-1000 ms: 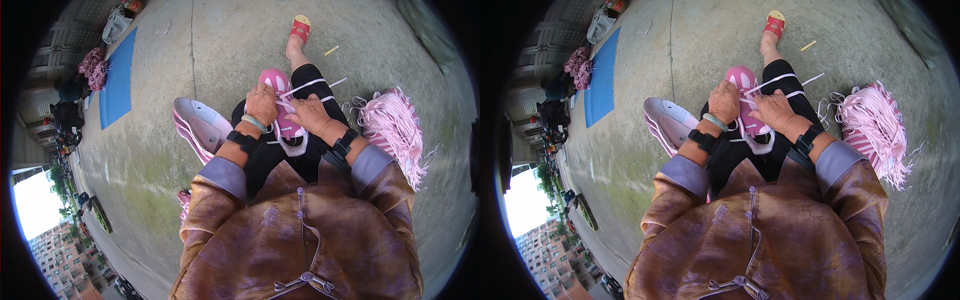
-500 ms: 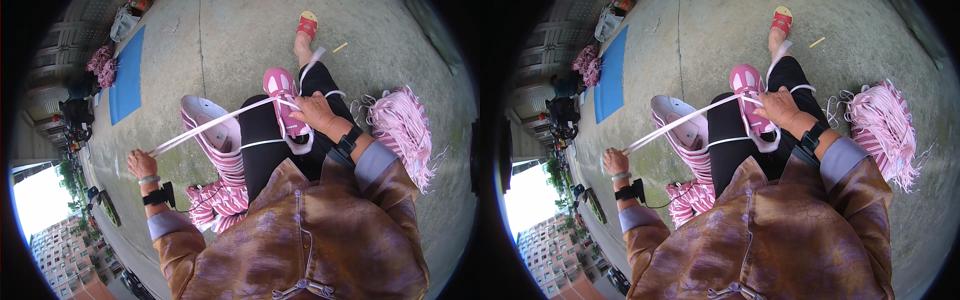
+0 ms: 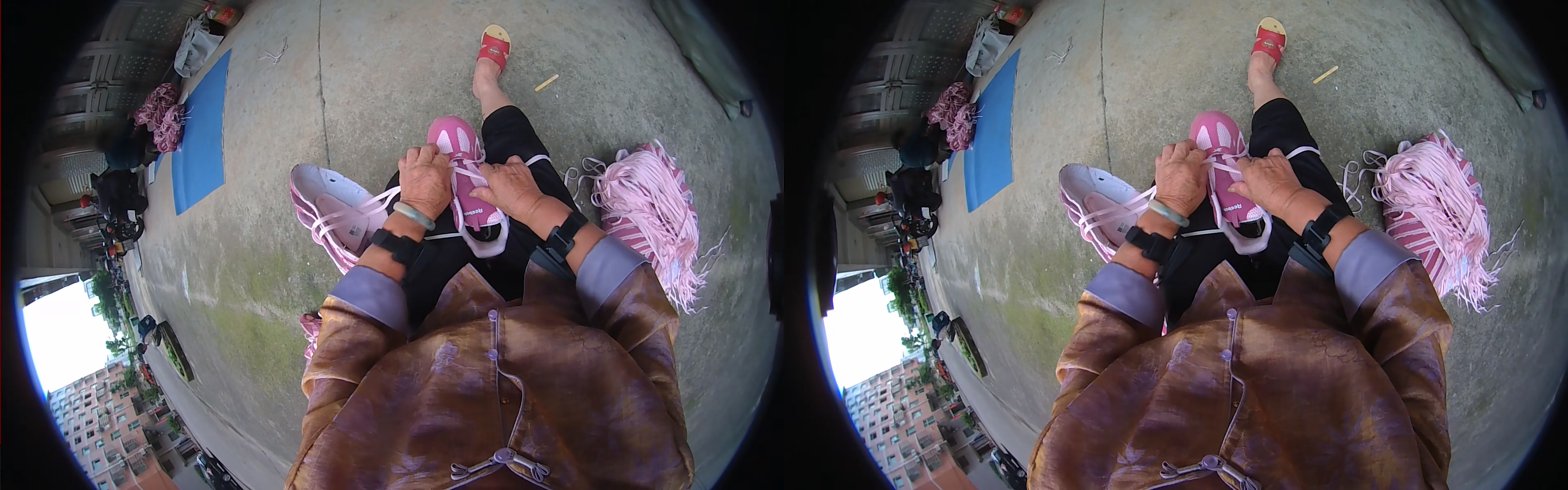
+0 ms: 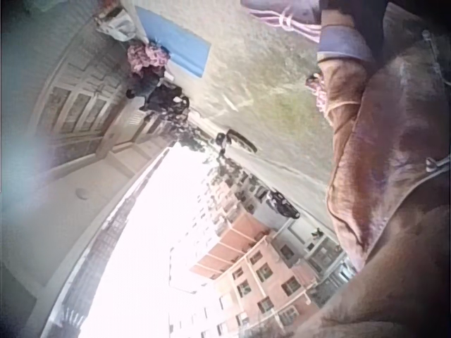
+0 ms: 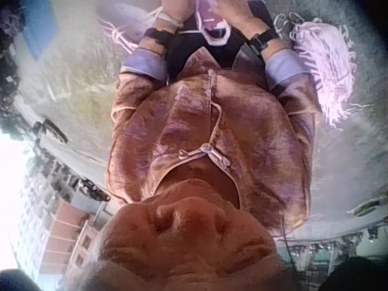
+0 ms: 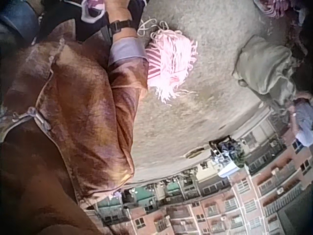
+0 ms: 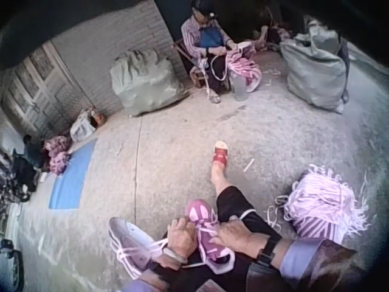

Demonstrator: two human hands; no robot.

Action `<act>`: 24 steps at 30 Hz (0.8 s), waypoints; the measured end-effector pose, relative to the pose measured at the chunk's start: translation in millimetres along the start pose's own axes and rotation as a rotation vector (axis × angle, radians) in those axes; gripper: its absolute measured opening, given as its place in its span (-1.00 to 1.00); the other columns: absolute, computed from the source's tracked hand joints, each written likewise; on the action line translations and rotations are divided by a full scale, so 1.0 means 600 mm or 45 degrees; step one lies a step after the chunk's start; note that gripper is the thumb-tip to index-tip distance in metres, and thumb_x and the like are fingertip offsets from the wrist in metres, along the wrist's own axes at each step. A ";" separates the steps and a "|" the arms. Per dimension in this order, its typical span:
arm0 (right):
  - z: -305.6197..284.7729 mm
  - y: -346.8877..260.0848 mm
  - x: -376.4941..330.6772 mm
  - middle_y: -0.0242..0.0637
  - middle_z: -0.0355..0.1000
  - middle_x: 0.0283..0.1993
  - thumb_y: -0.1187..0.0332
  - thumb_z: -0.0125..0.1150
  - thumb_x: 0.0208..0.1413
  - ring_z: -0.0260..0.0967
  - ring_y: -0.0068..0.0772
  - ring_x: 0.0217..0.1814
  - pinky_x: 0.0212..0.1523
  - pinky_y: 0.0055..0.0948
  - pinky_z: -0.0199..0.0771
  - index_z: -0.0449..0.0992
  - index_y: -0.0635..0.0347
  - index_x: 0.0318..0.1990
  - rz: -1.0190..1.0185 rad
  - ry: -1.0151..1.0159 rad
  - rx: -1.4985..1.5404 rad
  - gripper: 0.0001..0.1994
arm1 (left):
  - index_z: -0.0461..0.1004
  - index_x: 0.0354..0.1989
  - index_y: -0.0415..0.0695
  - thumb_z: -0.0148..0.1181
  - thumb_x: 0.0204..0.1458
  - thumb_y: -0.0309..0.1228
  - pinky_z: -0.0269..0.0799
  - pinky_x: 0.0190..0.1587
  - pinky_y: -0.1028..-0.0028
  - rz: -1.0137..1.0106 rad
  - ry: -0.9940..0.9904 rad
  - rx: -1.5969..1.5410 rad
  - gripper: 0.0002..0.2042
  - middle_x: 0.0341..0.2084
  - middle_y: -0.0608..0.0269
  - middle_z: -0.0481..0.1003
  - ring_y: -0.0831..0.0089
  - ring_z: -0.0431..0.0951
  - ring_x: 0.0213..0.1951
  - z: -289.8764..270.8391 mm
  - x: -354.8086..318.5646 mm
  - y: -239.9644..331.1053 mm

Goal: Manually thread laces through the eyelets of pink sneakers.

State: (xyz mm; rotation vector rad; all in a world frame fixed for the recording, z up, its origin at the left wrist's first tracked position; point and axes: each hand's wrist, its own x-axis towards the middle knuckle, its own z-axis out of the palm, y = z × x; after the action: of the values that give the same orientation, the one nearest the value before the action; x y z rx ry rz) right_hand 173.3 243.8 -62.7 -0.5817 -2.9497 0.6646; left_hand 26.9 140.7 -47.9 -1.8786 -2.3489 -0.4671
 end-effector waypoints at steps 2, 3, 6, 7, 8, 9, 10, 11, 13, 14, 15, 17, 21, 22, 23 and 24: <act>-0.003 -0.002 0.002 -0.16 0.44 -0.46 0.09 0.14 -0.13 0.40 -0.24 -0.35 -0.22 -0.33 0.18 0.42 0.22 -0.33 0.003 -0.039 -0.011 -0.64 | 0.42 -0.34 -0.13 0.12 -0.23 -0.37 0.21 -0.22 0.25 -0.054 -0.019 -0.022 -0.77 -0.29 0.19 0.36 0.18 0.32 -0.22 0.015 0.000 -0.004; -0.002 0.000 0.002 -0.16 0.44 -0.46 0.09 0.14 -0.13 0.40 -0.24 -0.35 -0.22 -0.33 0.18 0.42 0.22 -0.33 0.003 -0.041 -0.009 -0.64 | 0.41 -0.34 -0.14 0.11 -0.23 -0.37 0.21 -0.22 0.25 -0.103 -0.039 -0.044 -0.76 -0.27 0.18 0.35 0.18 0.31 -0.21 0.017 0.001 -0.003; 0.000 0.002 0.002 -0.17 0.44 -0.46 0.09 0.14 -0.13 0.40 -0.25 -0.35 -0.22 -0.34 0.18 0.42 0.21 -0.32 -0.026 0.024 -0.005 -0.65 | 0.37 -0.37 -0.17 0.12 -0.24 -0.41 0.22 -0.20 0.24 -0.160 -0.092 -0.034 -0.78 -0.26 0.16 0.34 0.15 0.31 -0.19 0.025 0.006 0.002; 0.000 0.002 0.003 -0.17 0.44 -0.46 0.09 0.14 -0.13 0.40 -0.25 -0.35 -0.23 -0.34 0.18 0.42 0.20 -0.32 -0.025 0.014 -0.002 -0.65 | 0.37 -0.37 -0.17 0.12 -0.24 -0.41 0.22 -0.20 0.24 -0.164 -0.091 -0.029 -0.78 -0.26 0.16 0.34 0.15 0.31 -0.19 0.026 0.005 0.002; 0.001 -0.001 0.004 -0.17 0.44 -0.45 0.09 0.14 -0.12 0.40 -0.26 -0.35 -0.23 -0.34 0.17 0.42 0.20 -0.32 -0.024 0.004 0.001 -0.65 | 0.37 -0.37 -0.18 0.10 -0.24 -0.41 0.22 -0.20 0.25 -0.141 -0.078 -0.008 -0.79 -0.24 0.15 0.34 0.16 0.31 -0.18 0.026 0.004 0.001; 0.001 0.000 0.004 -0.17 0.44 -0.45 0.09 0.14 -0.12 0.40 -0.26 -0.35 -0.23 -0.34 0.17 0.42 0.20 -0.32 -0.022 0.003 0.000 -0.65 | 0.37 -0.38 -0.19 0.09 -0.24 -0.41 0.22 -0.20 0.26 -0.113 -0.068 0.006 -0.79 -0.23 0.13 0.33 0.16 0.31 -0.17 0.024 0.006 0.004; 0.002 0.000 0.003 -0.17 0.44 -0.46 0.09 0.13 -0.12 0.40 -0.25 -0.35 -0.23 -0.34 0.17 0.42 0.20 -0.33 -0.022 0.003 0.001 -0.66 | 0.38 -0.40 -0.19 0.04 -0.24 -0.43 0.20 -0.17 0.26 -0.069 -0.121 0.097 -0.82 -0.25 0.10 0.31 0.18 0.30 -0.17 0.019 0.003 0.004; 0.002 0.000 0.003 -0.16 0.44 -0.46 0.09 0.13 -0.12 0.40 -0.25 -0.35 -0.23 -0.34 0.17 0.42 0.21 -0.34 -0.022 0.003 0.003 -0.66 | 0.38 -0.40 -0.19 0.04 -0.24 -0.43 0.20 -0.17 0.26 -0.068 -0.121 0.096 -0.82 -0.25 0.10 0.31 0.18 0.30 -0.17 0.010 -0.001 0.000; 0.004 0.004 0.002 -0.16 0.43 -0.47 0.09 0.13 -0.12 0.40 -0.25 -0.36 -0.23 -0.33 0.17 0.42 0.21 -0.36 -0.015 -0.004 0.001 -0.66 | 0.37 -0.43 -0.19 0.00 -0.26 -0.44 0.16 -0.14 0.24 0.027 -0.328 0.318 -0.83 -0.30 0.09 0.30 0.19 0.29 -0.17 -0.019 -0.013 -0.010; 0.005 0.006 0.002 -0.15 0.43 -0.47 0.09 0.13 -0.12 0.40 -0.24 -0.36 -0.23 -0.33 0.17 0.41 0.22 -0.37 -0.013 -0.012 0.000 -0.66 | 0.36 -0.47 -0.19 -0.02 -0.28 -0.45 0.12 -0.10 0.22 0.065 -0.247 0.385 -0.84 -0.35 0.09 0.28 0.20 0.28 -0.18 -0.032 -0.028 -0.019; 0.005 0.007 0.002 -0.15 0.43 -0.47 0.09 0.13 -0.12 0.40 -0.24 -0.36 -0.23 -0.33 0.17 0.41 0.22 -0.37 -0.012 -0.011 0.003 -0.66 | 0.36 -0.47 -0.19 -0.02 -0.27 -0.45 0.12 -0.08 0.19 0.103 -0.187 0.479 -0.85 -0.30 0.07 0.29 0.20 0.27 -0.16 -0.055 -0.042 -0.031; 0.005 0.007 0.003 -0.14 0.43 -0.49 0.08 0.13 -0.11 0.40 -0.23 -0.38 -0.24 -0.33 0.17 0.41 0.22 -0.40 -0.034 0.001 -0.007 -0.66 | 0.35 -0.44 -0.19 -0.04 -0.25 -0.49 0.14 -0.09 0.13 0.143 0.004 0.598 -0.86 -0.19 0.03 0.29 0.18 0.28 -0.13 -0.110 -0.081 -0.074; 0.005 0.006 0.006 -0.15 0.43 -0.51 0.08 0.13 -0.12 0.40 -0.23 -0.40 -0.25 -0.32 0.18 0.40 0.21 -0.41 -0.049 -0.032 0.006 -0.66 | 0.36 -0.40 -0.20 -0.02 -0.20 -0.49 0.13 -0.08 0.13 -0.162 0.059 0.880 -0.85 -0.19 0.09 0.31 0.21 0.29 -0.12 -0.227 -0.174 -0.205; 0.007 0.006 0.007 -0.15 0.43 -0.51 0.08 0.13 -0.12 0.40 -0.22 -0.40 -0.26 -0.32 0.18 0.40 0.21 -0.41 -0.052 -0.014 -0.003 -0.66 | 0.36 -0.40 -0.19 -0.03 -0.19 -0.49 0.13 -0.08 0.14 -0.265 0.085 0.975 -0.86 -0.18 0.10 0.31 0.21 0.29 -0.10 -0.264 -0.199 -0.231; 0.008 0.006 0.008 -0.15 0.43 -0.52 0.07 0.13 -0.12 0.40 -0.22 -0.41 -0.26 -0.32 0.18 0.40 0.20 -0.42 -0.054 0.004 -0.012 -0.66 | 0.36 -0.37 -0.19 -0.02 -0.18 -0.48 0.14 -0.07 0.15 -0.353 0.047 1.130 -0.85 -0.17 0.10 0.31 0.20 0.29 -0.09 -0.297 -0.233 -0.268; 0.009 0.005 0.008 -0.15 0.43 -0.52 0.07 0.13 -0.12 0.40 -0.22 -0.41 -0.26 -0.32 0.18 0.40 0.20 -0.42 -0.060 0.005 -0.009 -0.66 | 0.36 -0.35 -0.19 -0.02 -0.16 -0.48 0.14 -0.07 0.17 -0.442 0.007 1.282 -0.83 -0.16 0.10 0.32 0.19 0.29 -0.07 -0.326 -0.267 -0.300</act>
State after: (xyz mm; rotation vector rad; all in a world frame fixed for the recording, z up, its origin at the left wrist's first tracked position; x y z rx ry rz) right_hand 169.0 246.4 -68.8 -0.5118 -2.9534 0.6486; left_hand -131.6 -102.1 63.6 -1.0006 -2.2126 0.6016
